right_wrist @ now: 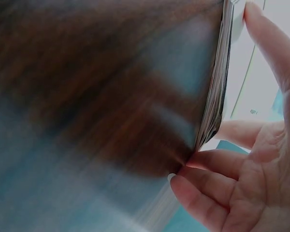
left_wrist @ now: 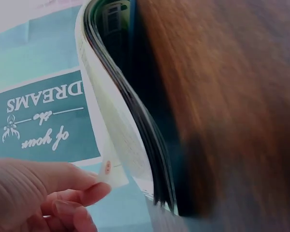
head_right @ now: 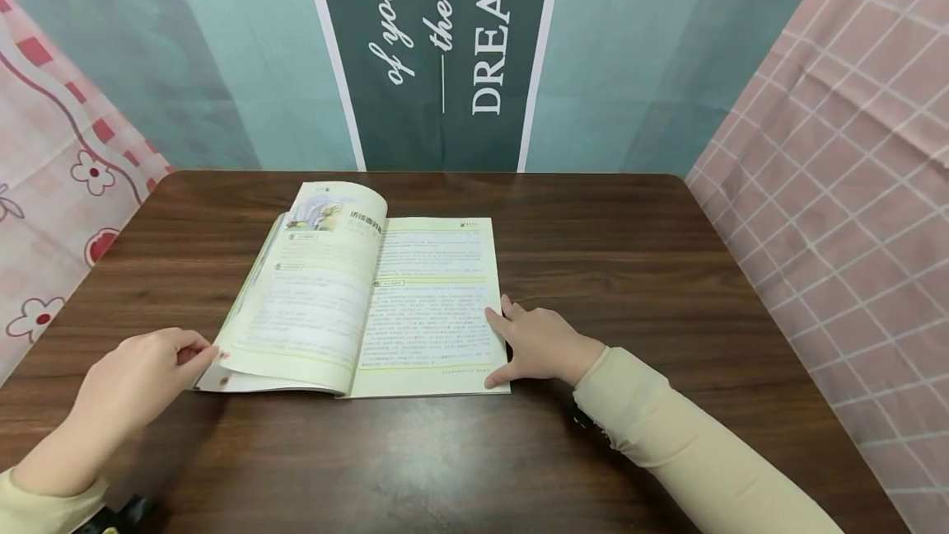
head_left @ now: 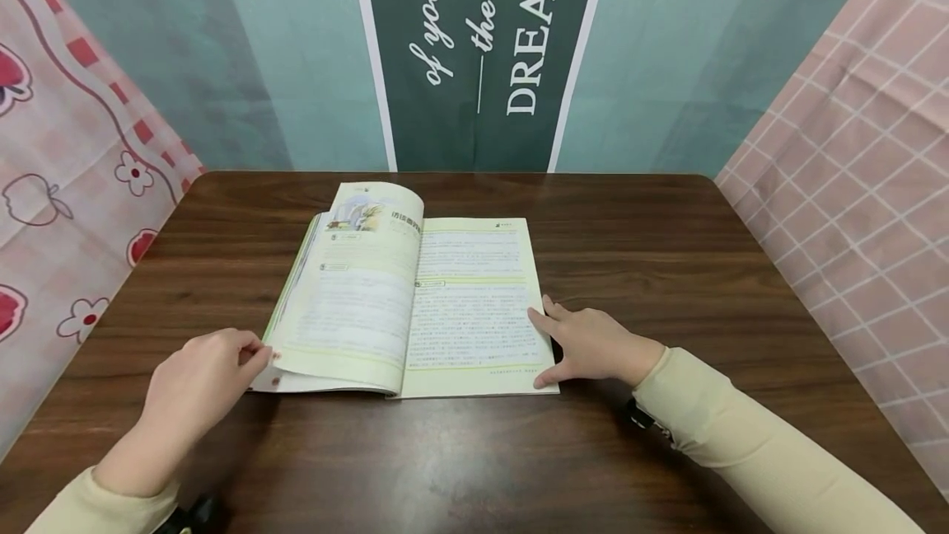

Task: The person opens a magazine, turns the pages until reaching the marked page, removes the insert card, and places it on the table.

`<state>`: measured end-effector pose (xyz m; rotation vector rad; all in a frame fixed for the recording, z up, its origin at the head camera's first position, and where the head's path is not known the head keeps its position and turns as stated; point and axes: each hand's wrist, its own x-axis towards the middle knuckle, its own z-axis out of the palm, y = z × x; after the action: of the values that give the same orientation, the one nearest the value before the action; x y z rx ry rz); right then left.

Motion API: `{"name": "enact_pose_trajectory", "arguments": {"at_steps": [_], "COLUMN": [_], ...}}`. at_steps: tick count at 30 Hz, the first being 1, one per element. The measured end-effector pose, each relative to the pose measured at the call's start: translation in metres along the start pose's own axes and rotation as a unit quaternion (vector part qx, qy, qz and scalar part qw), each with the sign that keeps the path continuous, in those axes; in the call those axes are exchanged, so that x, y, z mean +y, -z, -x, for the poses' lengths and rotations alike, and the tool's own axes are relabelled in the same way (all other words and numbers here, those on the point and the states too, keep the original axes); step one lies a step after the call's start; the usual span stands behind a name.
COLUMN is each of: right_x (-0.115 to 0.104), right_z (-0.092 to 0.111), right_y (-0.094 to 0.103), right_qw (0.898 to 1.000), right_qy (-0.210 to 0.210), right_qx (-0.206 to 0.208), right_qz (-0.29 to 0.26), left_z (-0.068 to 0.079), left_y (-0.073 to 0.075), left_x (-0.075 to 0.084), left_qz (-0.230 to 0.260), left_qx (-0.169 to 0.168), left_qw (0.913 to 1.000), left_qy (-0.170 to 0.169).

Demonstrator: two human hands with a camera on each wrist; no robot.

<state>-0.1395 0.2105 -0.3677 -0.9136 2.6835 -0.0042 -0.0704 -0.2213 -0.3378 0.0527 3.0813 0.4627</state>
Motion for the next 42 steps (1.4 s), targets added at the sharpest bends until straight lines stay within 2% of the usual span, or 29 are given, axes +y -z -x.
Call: {"name": "enact_pose_trajectory", "arguments": {"at_steps": [5,10,21,24,28,30,33,35,36,39,42], "right_x": [-0.001,-0.002,0.000,0.001,0.005,0.006,0.007,0.006,0.006,0.005,0.003], "right_z": [0.001,0.000,-0.006,-0.007,-0.007,-0.007,-0.008,-0.008,-0.009,-0.010,-0.011], "right_y": [0.000,0.001,-0.001,-0.002,-0.001,0.000,0.001,0.001,0.002,0.003,0.004], "right_qw": [1.000,1.000,0.992,0.990,0.991,0.991,0.991,0.992,0.993,0.994,0.995], "right_qy": [-0.011,-0.011,0.020,0.023,0.030,0.036,0.042,0.036,0.030,0.016,0.003], "right_qx": [-0.005,0.010,0.114,0.123,0.123,0.125,0.124,0.118,0.112,0.100,0.095], "right_qz": [-0.009,-0.004,0.039,0.057,0.038,0.014,-0.017,-0.027,-0.033,-0.038,-0.042], "left_z": [0.003,0.005,0.001,0.001,0.000,0.000,-0.003,-0.006,-0.009,-0.019,-0.029], "left_y": [-0.004,-0.007,-0.008,-0.007,-0.004,-0.001,0.006,0.010,0.011,0.009,-0.004], "left_x": [-0.007,-0.011,-0.013,-0.013,-0.013,-0.011,-0.001,0.013,0.022,0.049,0.077], "left_qz": [-0.017,-0.032,-0.046,-0.046,-0.059,-0.069,-0.074,-0.059,-0.050,-0.006,0.049], "left_qx": [-0.020,-0.043,-0.087,-0.094,-0.109,-0.093,-0.027,0.013,0.024,0.011,-0.002], "left_qw": [0.9996,0.9984,0.9946,0.9939,0.9914,0.9926,0.9969,0.9980,0.9981,0.9981,0.9937], "left_qy": [0.010,0.019,0.030,0.034,0.042,0.036,0.007,-0.015,-0.027,-0.061,-0.101]}}
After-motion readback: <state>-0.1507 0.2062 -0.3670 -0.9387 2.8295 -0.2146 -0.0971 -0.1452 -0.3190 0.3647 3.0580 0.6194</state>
